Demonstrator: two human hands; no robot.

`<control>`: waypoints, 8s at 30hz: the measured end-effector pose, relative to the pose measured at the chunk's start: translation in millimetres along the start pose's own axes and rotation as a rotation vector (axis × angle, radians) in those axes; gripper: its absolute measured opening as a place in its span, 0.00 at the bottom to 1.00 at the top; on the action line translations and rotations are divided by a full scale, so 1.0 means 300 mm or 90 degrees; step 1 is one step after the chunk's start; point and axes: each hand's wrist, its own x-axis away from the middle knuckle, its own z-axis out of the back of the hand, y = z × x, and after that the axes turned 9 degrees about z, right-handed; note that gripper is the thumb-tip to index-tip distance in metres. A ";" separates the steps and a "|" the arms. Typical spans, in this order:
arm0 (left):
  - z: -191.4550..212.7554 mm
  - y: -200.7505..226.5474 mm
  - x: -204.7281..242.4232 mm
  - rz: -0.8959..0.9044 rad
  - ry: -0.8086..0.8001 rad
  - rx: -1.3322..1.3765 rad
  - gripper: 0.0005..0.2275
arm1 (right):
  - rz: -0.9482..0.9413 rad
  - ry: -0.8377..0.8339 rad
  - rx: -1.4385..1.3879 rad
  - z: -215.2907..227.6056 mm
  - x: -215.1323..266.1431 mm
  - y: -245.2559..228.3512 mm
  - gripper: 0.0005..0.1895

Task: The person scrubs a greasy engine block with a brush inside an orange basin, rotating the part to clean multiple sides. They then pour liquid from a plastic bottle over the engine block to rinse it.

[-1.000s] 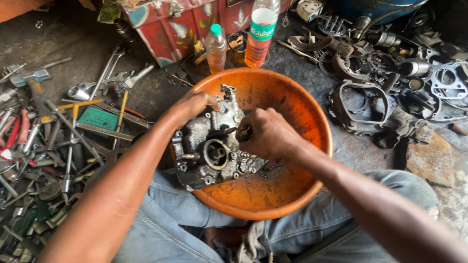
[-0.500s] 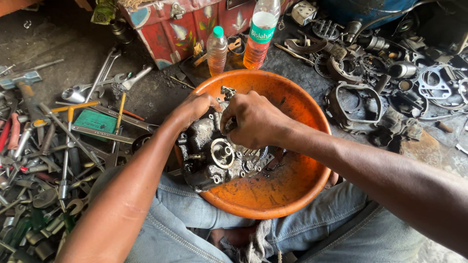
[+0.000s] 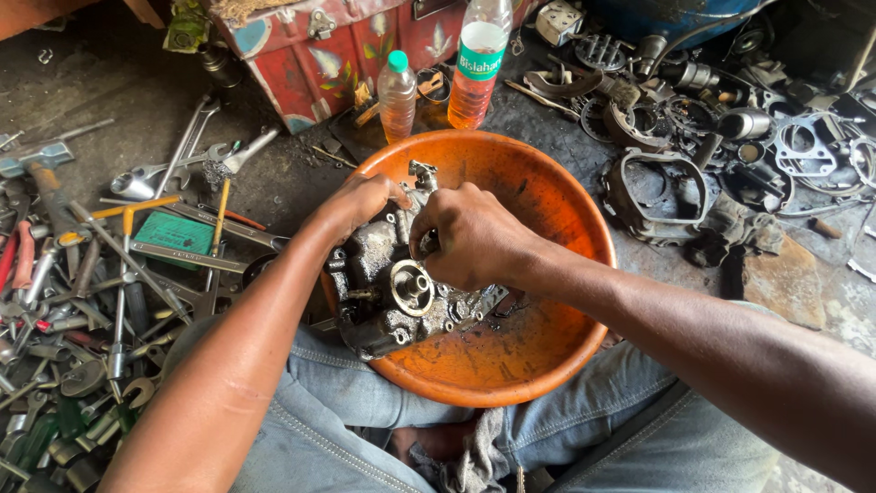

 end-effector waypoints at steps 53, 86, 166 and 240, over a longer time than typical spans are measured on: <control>0.009 -0.014 0.014 0.023 -0.029 0.007 0.21 | 0.134 -0.035 0.071 0.021 -0.032 -0.023 0.10; 0.048 -0.087 0.244 0.022 -0.044 0.015 0.50 | -0.313 0.013 -0.275 -0.225 0.120 0.700 0.23; -0.081 -0.041 0.143 -0.413 0.068 -0.328 0.20 | -0.032 0.213 -0.113 -0.207 0.086 0.603 0.12; -0.345 -0.105 0.256 0.334 0.184 0.655 0.43 | -0.375 0.278 -0.005 -0.152 0.190 0.694 0.15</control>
